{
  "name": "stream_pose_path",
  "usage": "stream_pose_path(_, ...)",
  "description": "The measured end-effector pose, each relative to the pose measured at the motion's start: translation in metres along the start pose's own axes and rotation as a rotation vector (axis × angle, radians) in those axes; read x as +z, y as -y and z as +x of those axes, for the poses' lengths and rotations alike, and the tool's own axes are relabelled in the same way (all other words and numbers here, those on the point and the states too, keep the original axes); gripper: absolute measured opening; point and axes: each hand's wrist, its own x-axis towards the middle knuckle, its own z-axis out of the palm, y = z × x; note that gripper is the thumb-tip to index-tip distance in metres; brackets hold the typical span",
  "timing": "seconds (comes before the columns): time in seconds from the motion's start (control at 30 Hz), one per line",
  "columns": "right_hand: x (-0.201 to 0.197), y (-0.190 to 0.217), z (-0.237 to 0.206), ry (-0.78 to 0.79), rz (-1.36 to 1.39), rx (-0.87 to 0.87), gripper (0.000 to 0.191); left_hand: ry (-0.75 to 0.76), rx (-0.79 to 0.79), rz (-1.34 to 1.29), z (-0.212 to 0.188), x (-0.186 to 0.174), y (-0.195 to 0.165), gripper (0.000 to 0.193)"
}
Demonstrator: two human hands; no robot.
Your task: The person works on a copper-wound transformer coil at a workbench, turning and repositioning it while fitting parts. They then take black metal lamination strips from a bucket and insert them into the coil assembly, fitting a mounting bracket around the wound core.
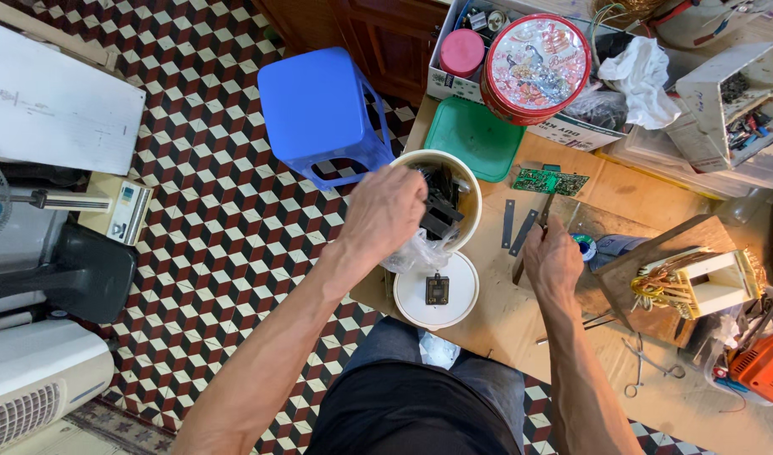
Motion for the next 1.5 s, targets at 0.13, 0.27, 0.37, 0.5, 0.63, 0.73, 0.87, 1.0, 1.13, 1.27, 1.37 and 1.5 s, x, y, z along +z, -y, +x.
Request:
stream_pose_path(0.13,0.012,-0.020,-0.002,-0.188,-0.085,-0.223,0.047,0.321,0.071,0.211,0.043,0.048,-0.001,0.043)
stream_pose_path(0.27,0.001,-0.006,-0.032,0.012,0.146,-0.044,0.045,0.360,0.128,0.205,0.047,0.078,0.013,0.043)
stream_pose_path(0.37,-0.011,0.013,-0.051,0.067,0.218,-0.019,0.044,0.371,0.190,0.171,0.048,0.081,0.025,0.036)
stream_pose_path(0.5,-0.029,0.027,-0.068,0.146,0.363,0.043,0.042,0.366,0.313,0.175,0.049,0.070,0.023,0.012)
stream_pose_path(0.63,-0.033,0.025,-0.078,0.144,0.377,0.040,0.040,0.375,0.386,0.303,0.048,0.039,-0.001,0.007)
stream_pose_path(0.73,-0.034,0.010,-0.086,0.140,0.414,0.025,0.038,0.331,0.375,0.216,0.053,-0.011,-0.019,0.014)
stream_pose_path(0.87,-0.034,-0.014,-0.098,0.173,0.537,0.135,0.041,0.209,0.194,0.089,0.063,-0.074,-0.038,0.021)
stream_pose_path(1.0,-0.040,-0.036,-0.114,0.226,0.543,0.317,0.042,0.245,-0.168,-0.470,0.062,-0.035,-0.070,0.024)
stream_pose_path(1.13,-0.043,-0.055,-0.129,0.230,0.611,0.374,0.045,0.260,-0.361,-0.825,0.034,0.096,-0.116,0.033)
stream_pose_path(1.27,-0.052,-0.084,-0.148,0.263,0.597,0.490,0.044,0.290,-0.640,-1.080,0.016,0.206,-0.126,0.026)
stream_pose_path(1.37,-0.058,-0.101,-0.163,0.219,0.642,0.462,0.041,0.301,-0.721,-1.197,0.015,0.252,-0.128,0.025)
stream_pose_path(1.5,-0.061,-0.115,-0.170,0.185,0.804,0.511,0.038,0.382,-0.811,-1.269,0.019,0.265,-0.138,0.024)
